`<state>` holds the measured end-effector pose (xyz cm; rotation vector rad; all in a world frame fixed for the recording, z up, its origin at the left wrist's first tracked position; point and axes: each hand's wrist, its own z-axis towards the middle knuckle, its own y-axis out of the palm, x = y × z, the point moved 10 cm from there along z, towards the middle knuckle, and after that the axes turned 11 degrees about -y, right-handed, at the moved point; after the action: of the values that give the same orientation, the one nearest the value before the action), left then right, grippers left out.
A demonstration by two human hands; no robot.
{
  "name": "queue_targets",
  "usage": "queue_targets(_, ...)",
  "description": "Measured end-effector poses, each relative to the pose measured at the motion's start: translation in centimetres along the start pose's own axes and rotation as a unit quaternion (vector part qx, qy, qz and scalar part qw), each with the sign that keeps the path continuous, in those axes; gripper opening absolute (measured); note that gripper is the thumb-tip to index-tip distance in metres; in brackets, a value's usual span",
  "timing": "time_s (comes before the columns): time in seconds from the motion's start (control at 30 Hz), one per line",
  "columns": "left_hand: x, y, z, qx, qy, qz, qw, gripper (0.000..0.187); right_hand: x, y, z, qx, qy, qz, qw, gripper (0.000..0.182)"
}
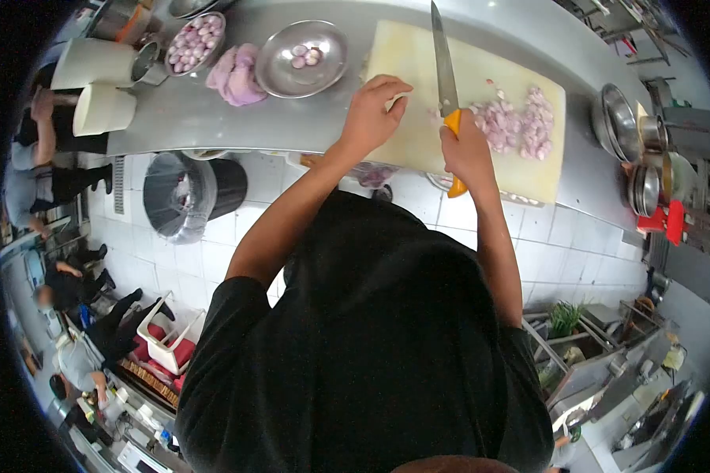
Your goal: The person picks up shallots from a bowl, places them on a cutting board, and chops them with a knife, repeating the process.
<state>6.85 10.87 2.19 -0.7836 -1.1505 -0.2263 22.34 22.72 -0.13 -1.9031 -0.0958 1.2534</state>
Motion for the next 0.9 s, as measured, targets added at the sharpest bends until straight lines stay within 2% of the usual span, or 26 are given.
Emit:
queue_targets(0.07, 1.4, -3.3, 1.0, 0.027, 0.0, 0.002, 1.0, 0.02, -1.8, 1.0, -0.8, -0.02, -0.007, 0.013, 1.0, 0.028)
queue_targets(0.17, -0.5, -8.5, 4.5, 0.099, 0.002, 0.063, 0.993, 0.021, -1.5, 3.6, -2.1, -0.035, -0.014, 0.015, 0.999, 0.029)
queue_targets(0.23, -3.2, -11.3, 7.1, 0.101, -0.019, 0.203, 0.974, 0.025, -0.2, 4.1, -2.7, -0.026, -0.021, 0.013, 0.999, 0.03)
queue_targets(0.3, -5.7, -12.5, 8.6, 0.073, -0.026, 0.28, 0.957, 0.028, 1.4, 3.4, -3.4, -0.015, 0.007, 0.014, 1.0, 0.03)
queue_targets(0.33, -6.9, -12.7, 9.1, 0.059, -0.03, 0.318, 0.946, 0.029, 2.0, 2.5, -3.6, -0.008, -0.018, -0.007, 1.0, 0.028)
queue_targets(0.43, -9.0, -11.1, 9.7, -0.001, 0.037, 0.406, 0.913, 0.03, 3.9, 0.2, -4.2, 0.022, 0.008, 0.004, 1.0, 0.028)
queue_targets(0.53, -10.6, -9.4, 9.9, -0.057, 0.052, 0.464, 0.882, 0.034, 3.3, -1.4, -4.9, 0.018, 0.067, 0.048, 0.996, 0.027)
queue_targets(0.57, -10.8, -9.3, 10.1, -0.064, 0.057, 0.467, 0.88, 0.036, 3.5, -1.6, -5.2, 0.021, 0.081, 0.061, 0.995, 0.027)
queue_targets(0.63, -10.5, -8.8, 9.8, -0.083, 0.07, 0.471, 0.875, 0.04, 4.3, -1.3, -4.8, 0.041, 0.031, 0.005, 0.999, 0.027)
queue_targets(0.73, -9.5, -9.1, 9.3, -0.082, 0.082, 0.459, 0.881, 0.035, 4.4, -1.5, -4.9, 0.062, -0.005, -0.023, 0.998, 0.028)
queue_targets(0.9, -8.8, -10.6, 10.0, -0.041, 0.023, 0.387, 0.921, 0.041, 4.1, -1.5, -5.0, 0.072, -0.016, -0.048, 0.996, 0.03)
